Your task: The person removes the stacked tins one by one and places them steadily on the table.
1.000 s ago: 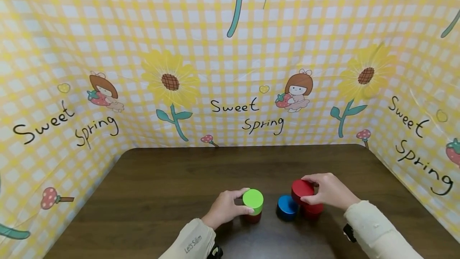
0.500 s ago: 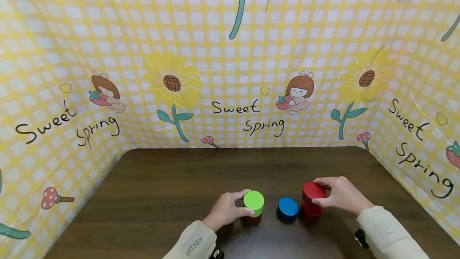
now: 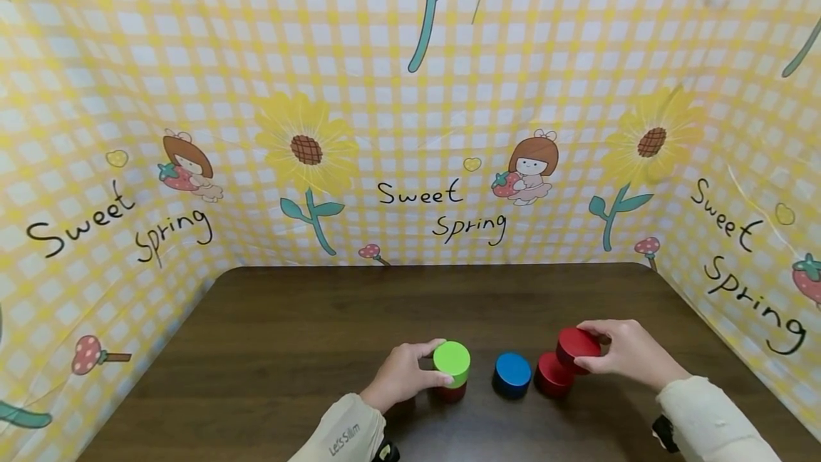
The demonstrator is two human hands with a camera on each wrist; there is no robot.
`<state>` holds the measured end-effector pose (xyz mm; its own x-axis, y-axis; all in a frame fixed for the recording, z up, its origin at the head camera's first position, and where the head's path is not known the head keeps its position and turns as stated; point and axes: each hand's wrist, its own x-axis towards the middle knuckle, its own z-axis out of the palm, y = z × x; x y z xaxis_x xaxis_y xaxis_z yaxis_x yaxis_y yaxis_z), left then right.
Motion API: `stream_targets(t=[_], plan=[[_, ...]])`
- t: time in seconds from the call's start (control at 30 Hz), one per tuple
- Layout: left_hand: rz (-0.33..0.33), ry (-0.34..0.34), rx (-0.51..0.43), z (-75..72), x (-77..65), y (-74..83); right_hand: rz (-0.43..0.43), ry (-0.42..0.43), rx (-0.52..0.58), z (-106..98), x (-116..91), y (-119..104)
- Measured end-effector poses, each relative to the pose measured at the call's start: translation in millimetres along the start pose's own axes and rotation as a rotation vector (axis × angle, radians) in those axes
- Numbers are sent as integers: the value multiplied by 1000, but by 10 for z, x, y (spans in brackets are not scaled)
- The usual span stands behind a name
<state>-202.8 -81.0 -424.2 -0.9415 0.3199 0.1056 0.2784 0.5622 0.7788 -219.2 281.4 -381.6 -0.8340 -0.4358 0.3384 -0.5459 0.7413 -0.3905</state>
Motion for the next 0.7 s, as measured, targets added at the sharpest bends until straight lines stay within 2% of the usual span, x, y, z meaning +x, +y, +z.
stream_targets(t=[0.23,0.37,0.53,0.7], plan=[[-39,-22,-14,22,-27,-29,-15,-23,3,11,-80,66],[-27,-28,2,17,-29,-38,-8,-7,-2,9,-90,83],[-12,-21,-10,-17,-17,-21,0,37,-12,-33,-53,84],[2,-31,-25,-22,-5,-17,28,45,-27,-63,-71,109]])
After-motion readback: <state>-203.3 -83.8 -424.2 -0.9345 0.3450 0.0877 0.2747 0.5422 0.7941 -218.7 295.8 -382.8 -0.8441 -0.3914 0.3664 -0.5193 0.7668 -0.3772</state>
